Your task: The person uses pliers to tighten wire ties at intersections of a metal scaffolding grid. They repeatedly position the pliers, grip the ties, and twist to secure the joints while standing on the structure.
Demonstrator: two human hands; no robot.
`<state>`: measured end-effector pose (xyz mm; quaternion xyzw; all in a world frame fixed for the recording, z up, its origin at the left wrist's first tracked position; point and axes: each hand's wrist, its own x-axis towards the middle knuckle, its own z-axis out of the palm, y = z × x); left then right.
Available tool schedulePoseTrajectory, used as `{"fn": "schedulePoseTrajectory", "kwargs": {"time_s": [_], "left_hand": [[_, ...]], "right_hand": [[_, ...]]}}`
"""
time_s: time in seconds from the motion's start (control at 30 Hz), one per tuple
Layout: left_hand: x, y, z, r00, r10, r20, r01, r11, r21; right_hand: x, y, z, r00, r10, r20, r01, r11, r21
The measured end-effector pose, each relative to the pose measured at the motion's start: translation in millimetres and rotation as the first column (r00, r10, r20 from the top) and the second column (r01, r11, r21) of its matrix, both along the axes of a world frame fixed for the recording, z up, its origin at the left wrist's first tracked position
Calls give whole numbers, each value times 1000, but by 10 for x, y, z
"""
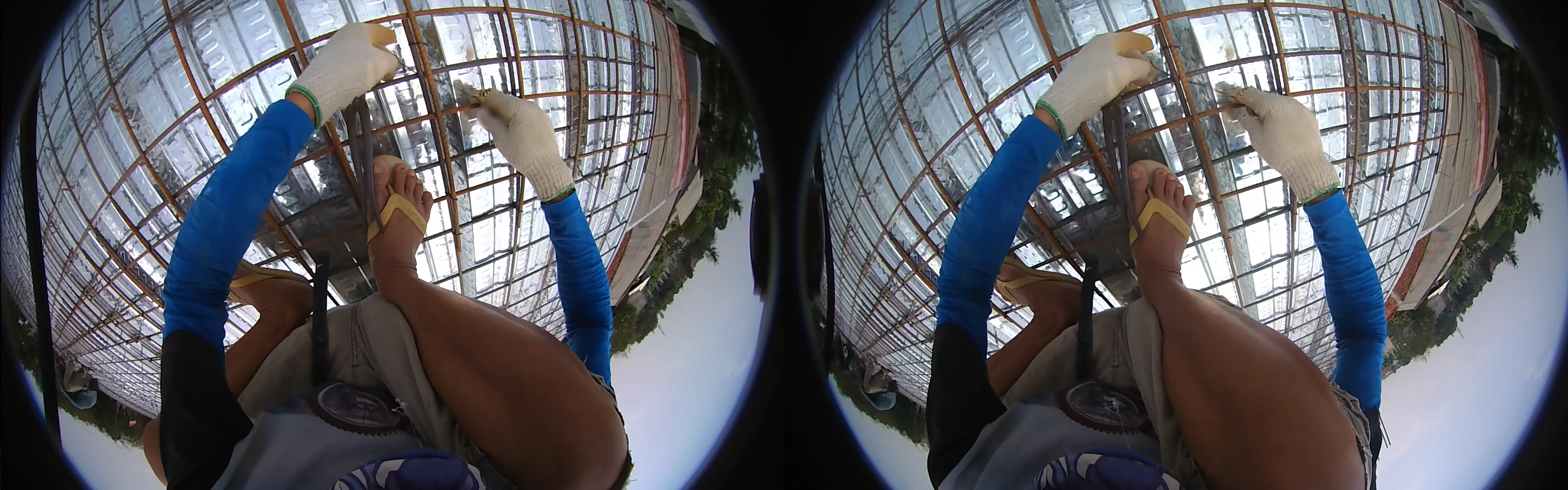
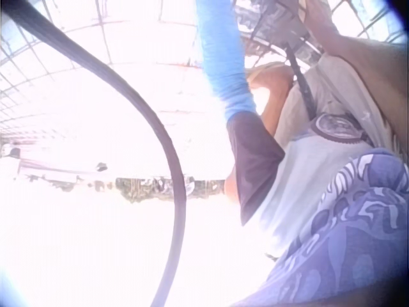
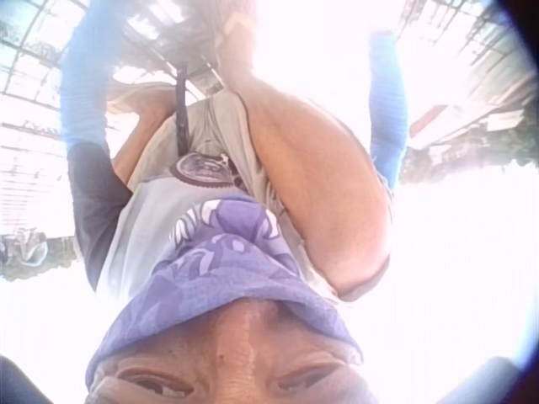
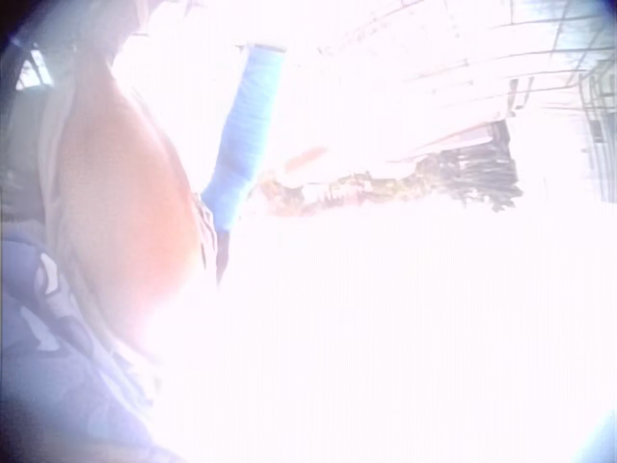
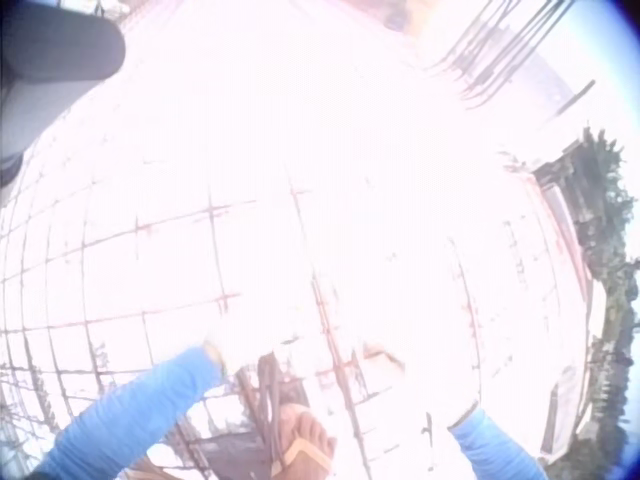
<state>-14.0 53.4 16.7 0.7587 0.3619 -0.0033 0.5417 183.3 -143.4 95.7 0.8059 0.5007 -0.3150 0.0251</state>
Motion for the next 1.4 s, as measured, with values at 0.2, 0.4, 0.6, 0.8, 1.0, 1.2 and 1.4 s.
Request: {"fn": "schedulePoseTrajectory", "kwargs": {"time_s": [0.2, 0.4, 0.6, 0.8, 1.0, 1.2, 1.4], "left_hand": [[-59, -124, -218, 942, 321, 98, -268, 895, -357], [43, -190, -1, 983, 167, -71, -174, 978, -116], [-11, -327, -57, 985, 112, 132, -136, 971, 195], [-32, -427, -4, 982, 72, 174, -115, 959, 257], [95, -591, 115, 981, 98, 170, -146, 942, 301], [25, -618, 174, 950, 211, 231, -239, 966, 99], [7, -609, 69, 971, 115, 208, -152, 973, 174]], "right_hand": [[1, -20, -30, 990, -81, -117, 86, 996, 34], [-24, -71, -35, 967, -147, -207, 178, 974, 140], [-123, 32, -40, 985, -127, -121, 145, 977, 157], [-287, 155, -18, 990, -66, -127, 93, 969, 228], [-369, 260, 31, 786, -355, -506, 466, 879, 107], [-432, 322, 16, 682, -481, -551, 591, 807, 28], [-364, 281, 135, 644, -491, -587, 602, 799, -8]]}}
